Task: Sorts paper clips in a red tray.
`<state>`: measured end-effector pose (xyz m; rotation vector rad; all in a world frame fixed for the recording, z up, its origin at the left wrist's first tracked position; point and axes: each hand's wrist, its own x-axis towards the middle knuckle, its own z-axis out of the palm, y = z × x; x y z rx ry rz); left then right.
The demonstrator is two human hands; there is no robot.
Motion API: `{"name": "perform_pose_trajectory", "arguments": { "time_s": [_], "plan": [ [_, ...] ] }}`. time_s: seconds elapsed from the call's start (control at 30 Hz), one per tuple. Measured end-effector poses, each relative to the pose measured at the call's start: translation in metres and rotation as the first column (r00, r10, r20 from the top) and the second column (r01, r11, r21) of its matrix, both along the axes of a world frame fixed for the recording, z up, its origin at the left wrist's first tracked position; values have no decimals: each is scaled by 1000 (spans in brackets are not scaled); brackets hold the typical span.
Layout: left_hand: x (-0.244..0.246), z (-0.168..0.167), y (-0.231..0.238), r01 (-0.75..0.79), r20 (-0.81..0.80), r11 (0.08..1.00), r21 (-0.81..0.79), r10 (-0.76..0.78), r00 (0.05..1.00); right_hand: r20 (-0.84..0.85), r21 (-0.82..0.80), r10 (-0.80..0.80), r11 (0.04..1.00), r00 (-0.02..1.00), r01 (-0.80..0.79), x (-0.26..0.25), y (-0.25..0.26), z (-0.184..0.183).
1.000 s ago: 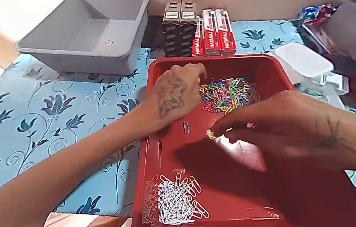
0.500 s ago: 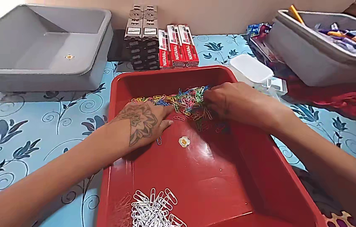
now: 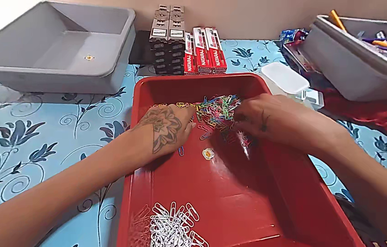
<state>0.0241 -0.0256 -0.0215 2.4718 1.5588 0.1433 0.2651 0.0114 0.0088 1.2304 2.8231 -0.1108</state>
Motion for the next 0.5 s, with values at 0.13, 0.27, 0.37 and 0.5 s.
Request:
{"name": "perform_pose_trajectory", "arguments": {
  "time_s": [0.13, 0.27, 0.37, 0.5],
  "plan": [
    [2, 0, 9, -25, -77, 995, -94, 18, 997, 134, -47, -29, 998, 990, 36, -3, -1, -2],
    [2, 1, 7, -51, -63, 996, -77, 47, 997, 67, -41, 8, 999, 998, -5, 4, 3, -1],
    [0, 1, 8, -68, -44, 998, 10, 68, 997, -95, -39, 114, 992, 989, -118, 4, -2, 0],
    [-4, 0, 5, -31, -30, 999, 22, 31, 999, -381, -130, 360, 891, 852, -435, -10, -23, -8]
  ]
}}
